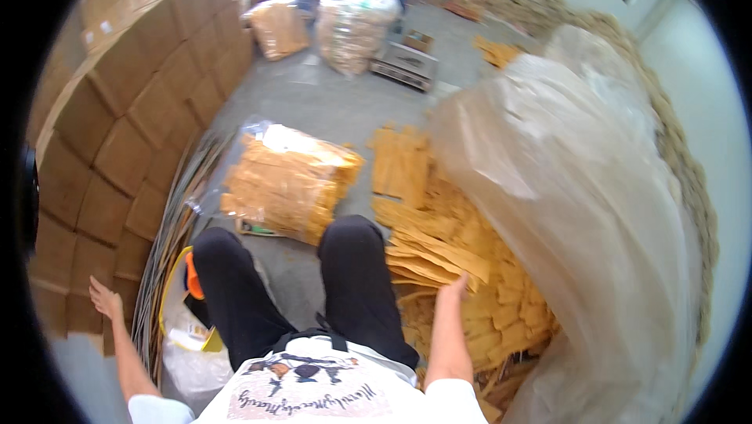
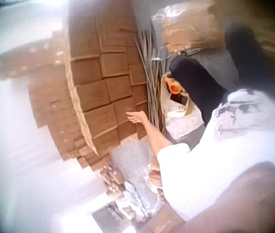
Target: The person sits on the floor and repeatedly picks up flat yellow food items, places them into clear plastic bags, and sets the filled bags aside. The person also handles metal skewers, placing them into a yellow bucket.
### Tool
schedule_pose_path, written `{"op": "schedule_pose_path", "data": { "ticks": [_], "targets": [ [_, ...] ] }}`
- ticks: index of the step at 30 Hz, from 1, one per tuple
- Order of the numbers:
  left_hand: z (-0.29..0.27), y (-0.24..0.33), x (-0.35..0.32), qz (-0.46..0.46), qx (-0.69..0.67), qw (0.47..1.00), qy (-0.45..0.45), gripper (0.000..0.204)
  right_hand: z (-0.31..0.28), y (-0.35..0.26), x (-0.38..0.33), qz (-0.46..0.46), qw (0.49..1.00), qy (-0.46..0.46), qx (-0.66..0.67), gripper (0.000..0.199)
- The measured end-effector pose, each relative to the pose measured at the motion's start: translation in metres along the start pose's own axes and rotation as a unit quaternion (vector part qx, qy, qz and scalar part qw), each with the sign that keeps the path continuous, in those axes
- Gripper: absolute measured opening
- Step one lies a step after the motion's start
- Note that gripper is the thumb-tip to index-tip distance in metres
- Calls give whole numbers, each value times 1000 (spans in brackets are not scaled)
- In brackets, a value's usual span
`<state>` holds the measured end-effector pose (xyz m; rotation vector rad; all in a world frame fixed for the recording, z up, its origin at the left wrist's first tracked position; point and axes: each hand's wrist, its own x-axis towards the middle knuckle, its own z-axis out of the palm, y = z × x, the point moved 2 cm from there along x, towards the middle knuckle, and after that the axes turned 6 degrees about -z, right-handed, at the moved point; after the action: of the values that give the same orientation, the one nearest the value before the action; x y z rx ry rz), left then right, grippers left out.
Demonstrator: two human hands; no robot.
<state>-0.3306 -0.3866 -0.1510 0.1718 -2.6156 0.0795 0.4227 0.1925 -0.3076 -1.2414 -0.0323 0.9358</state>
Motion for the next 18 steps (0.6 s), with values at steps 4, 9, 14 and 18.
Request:
{"op": "schedule_pose_path", "data": {
  "ticks": [4,9,14,18],
  "targets": [
    [9,43,8,138,-148,979,-10,81,22,-13,-46,-4,971,188,-145,58],
    [-38,131,-11,251,-400,878,-79,75,11,-24,-51,7,967,217,-130,45],
    [-113,202,-32,265,-531,772,-231,63,-4,-37,-55,-34,977,158,-138,42],
    [-199,260,-66,321,-573,704,-269,58,-16,-74,-60,-156,982,-60,-92,45]
  ]
}}
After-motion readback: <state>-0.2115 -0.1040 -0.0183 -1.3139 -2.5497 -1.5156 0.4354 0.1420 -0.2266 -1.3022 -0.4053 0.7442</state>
